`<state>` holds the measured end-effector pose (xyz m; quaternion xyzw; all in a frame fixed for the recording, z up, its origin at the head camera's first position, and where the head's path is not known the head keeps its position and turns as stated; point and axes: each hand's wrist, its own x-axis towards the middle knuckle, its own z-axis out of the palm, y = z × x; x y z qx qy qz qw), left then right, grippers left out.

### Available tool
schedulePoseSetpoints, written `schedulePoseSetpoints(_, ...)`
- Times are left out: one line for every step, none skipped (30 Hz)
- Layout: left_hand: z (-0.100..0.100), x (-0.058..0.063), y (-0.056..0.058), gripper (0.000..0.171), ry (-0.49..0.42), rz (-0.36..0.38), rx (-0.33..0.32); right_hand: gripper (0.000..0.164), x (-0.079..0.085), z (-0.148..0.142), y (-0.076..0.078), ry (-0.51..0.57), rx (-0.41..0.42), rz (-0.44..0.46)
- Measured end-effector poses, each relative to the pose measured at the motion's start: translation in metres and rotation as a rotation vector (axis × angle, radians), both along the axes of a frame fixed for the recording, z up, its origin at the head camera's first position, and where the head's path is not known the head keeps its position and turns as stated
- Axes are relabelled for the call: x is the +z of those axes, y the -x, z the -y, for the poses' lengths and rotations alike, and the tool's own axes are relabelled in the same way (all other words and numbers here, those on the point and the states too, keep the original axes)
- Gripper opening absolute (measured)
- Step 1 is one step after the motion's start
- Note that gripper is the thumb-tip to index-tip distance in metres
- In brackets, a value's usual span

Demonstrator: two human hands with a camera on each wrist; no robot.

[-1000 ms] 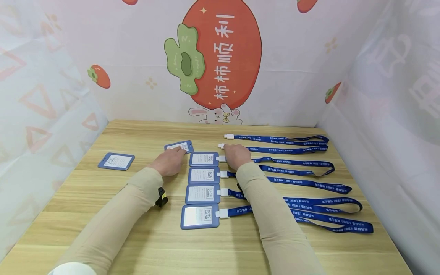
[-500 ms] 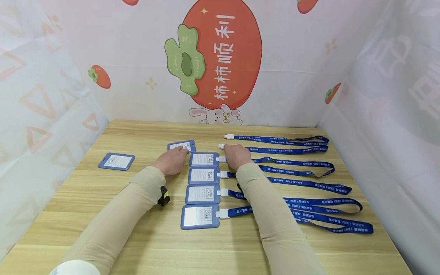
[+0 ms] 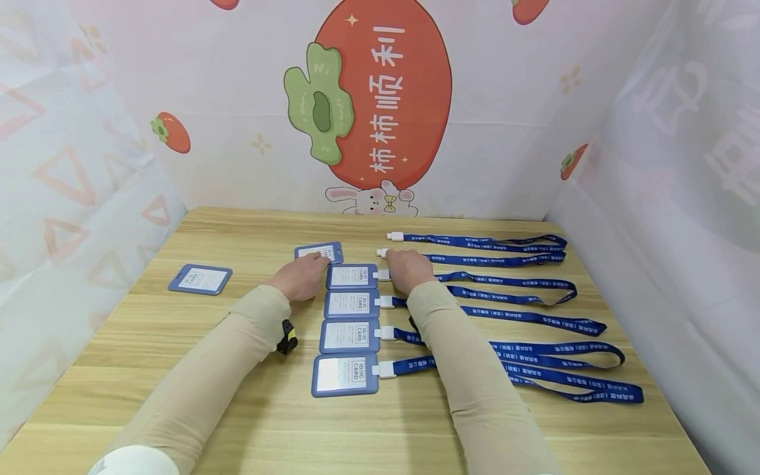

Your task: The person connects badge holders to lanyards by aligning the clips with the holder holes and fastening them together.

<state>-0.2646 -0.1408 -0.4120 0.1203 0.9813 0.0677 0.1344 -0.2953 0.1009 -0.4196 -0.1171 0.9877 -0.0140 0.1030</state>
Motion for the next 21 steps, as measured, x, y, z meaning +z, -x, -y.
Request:
schedulePoseSetpoints(0.0, -0.001, 0.0004, 0.052, -0.001, -0.001, 0.0, 0.034, 0.0, 0.0001, 0.0001, 0.009, -0.005, 0.003)
schedulePoseSetpoints(-0.0001, -0.0017, 0.001, 0.052, -0.002, -0.002, 0.001, 0.035, 0.0, 0.0003, 0.0001, 0.018, -0.009, 0.005)
schedulePoseSetpoints(0.0, -0.0024, 0.0014, 0.052, -0.004, -0.006, 0.0, 0.036, 0.0001, 0.0003, 0.0001, 0.026, -0.012, 0.008)
schedulePoseSetpoints(0.0, -0.0027, 0.0017, 0.052, -0.008, -0.007, 0.002, 0.036, 0.0003, 0.0005, 0.0, 0.031, -0.012, 0.009)
schedulePoseSetpoints(0.0, -0.0031, 0.0018, 0.051, -0.01, -0.011, 0.0, 0.036, 0.0005, 0.0006, -0.0002, 0.037, -0.012, 0.011)
schedulePoseSetpoints(-0.0001, -0.0033, 0.0018, 0.051, -0.013, -0.015, -0.001, 0.036, 0.0006, 0.0009, -0.0004, 0.04, -0.011, 0.013)
schedulePoseSetpoints(-0.0002, -0.0032, 0.0019, 0.051, -0.017, -0.018, -0.001, 0.035, 0.0007, 0.0011, -0.0003, 0.038, -0.005, 0.01)
schedulePoseSetpoints(-0.0004, -0.0028, 0.0019, 0.051, -0.02, -0.018, 0.001, 0.034, 0.001, 0.0013, -0.0004, 0.039, -0.004, 0.013)
schedulePoseSetpoints(-0.0005, -0.0028, 0.0017, 0.051, -0.023, -0.019, 0.001, 0.033, 0.0013, 0.0016, -0.0006, 0.039, -0.002, 0.014)
schedulePoseSetpoints(-0.0007, -0.0027, 0.0017, 0.051, -0.024, -0.021, 0.001, 0.032, 0.0015, 0.0019, -0.0007, 0.035, 0.001, 0.014)
schedulePoseSetpoints(-0.0008, -0.0026, 0.0016, 0.05, -0.024, -0.021, 0.0, 0.032, 0.0017, 0.0021, -0.0008, 0.036, 0.0, 0.016)
schedulePoseSetpoints(-0.0009, -0.0025, 0.0015, 0.05, -0.024, -0.022, -0.001, 0.032, 0.0021, 0.0023, -0.0011, 0.034, 0.002, 0.017)
schedulePoseSetpoints(-0.0011, -0.0025, 0.0016, 0.05, -0.025, -0.02, 0.0, 0.033, 0.0021, 0.0025, -0.0012, 0.033, 0.003, 0.017)
schedulePoseSetpoints(-0.0012, -0.0024, 0.0018, 0.05, -0.024, -0.019, 0.0, 0.034, 0.0023, 0.0027, -0.0016, 0.033, 0.003, 0.016)
schedulePoseSetpoints(-0.0013, -0.0024, 0.0019, 0.051, -0.023, -0.018, -0.001, 0.035, 0.0026, 0.0029, -0.0019, 0.03, 0.008, 0.016)
schedulePoseSetpoints(-0.0014, -0.0019, 0.0021, 0.05, -0.023, -0.015, -0.001, 0.036, 0.0027, 0.0031, -0.002, 0.029, 0.009, 0.016)
schedulePoseSetpoints(-0.0014, -0.0016, 0.002, 0.051, -0.025, -0.012, 0.0, 0.038, 0.0027, 0.0034, -0.0022, 0.032, 0.009, 0.018)
schedulePoseSetpoints(-0.0016, -0.0014, 0.0024, 0.051, -0.024, -0.011, -0.001, 0.039, 0.0029, 0.0038, -0.0023, 0.032, 0.012, 0.019)
schedulePoseSetpoints(-0.0016, -0.0013, 0.0028, 0.051, -0.021, -0.008, -0.003, 0.04, 0.003, 0.0042, -0.0025, 0.038, 0.008, 0.022)
schedulePoseSetpoints(-0.0016, -0.001, 0.003, 0.052, -0.02, -0.01, -0.009, 0.042, 0.0034, 0.0048, -0.0028, 0.044, 0.007, 0.027)
schedulePoseSetpoints(-0.0018, -0.0007, 0.0032, 0.052, -0.017, -0.011, -0.015, 0.043, 0.0037, 0.0054, -0.003, 0.048, 0.009, 0.032)
